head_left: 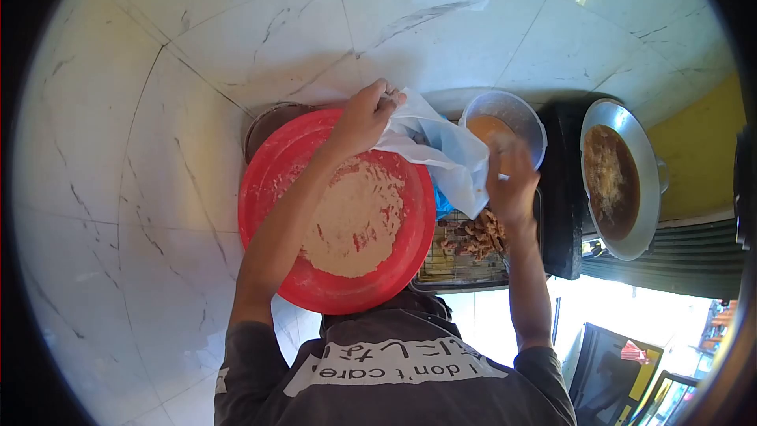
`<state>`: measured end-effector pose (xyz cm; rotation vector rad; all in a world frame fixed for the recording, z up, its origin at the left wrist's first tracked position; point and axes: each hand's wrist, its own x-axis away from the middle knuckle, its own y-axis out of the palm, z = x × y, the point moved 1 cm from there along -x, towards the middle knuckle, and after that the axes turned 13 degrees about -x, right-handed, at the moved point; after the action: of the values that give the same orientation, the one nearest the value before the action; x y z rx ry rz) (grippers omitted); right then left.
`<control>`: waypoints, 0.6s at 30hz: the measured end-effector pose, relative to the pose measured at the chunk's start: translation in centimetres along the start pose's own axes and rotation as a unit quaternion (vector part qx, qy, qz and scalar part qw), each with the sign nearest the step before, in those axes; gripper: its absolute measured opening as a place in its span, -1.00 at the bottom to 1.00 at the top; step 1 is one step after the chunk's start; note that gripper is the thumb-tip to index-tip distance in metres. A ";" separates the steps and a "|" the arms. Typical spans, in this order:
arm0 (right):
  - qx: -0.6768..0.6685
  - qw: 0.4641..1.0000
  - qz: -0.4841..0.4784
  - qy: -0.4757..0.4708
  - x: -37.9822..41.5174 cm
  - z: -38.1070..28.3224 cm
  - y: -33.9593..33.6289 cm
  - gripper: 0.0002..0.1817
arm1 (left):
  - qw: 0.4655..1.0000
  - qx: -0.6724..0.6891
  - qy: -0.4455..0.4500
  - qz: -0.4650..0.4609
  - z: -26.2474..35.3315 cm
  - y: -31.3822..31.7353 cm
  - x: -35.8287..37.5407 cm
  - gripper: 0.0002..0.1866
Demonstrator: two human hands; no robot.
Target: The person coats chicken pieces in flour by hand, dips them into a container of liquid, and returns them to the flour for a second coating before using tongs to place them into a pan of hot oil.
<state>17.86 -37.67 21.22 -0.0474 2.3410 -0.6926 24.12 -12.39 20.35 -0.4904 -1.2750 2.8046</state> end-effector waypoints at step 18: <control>-0.196 0.941 -0.149 0.231 7.1 8.0 9.6 -0.56 | 0.949 0.235 -0.110 -0.181 6.7 -1.9 -0.2 -0.77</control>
<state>18.87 -34.66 7.19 -0.4727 2.9359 -0.3906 22.14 -16.07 25.94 0.0751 -0.5878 2.7461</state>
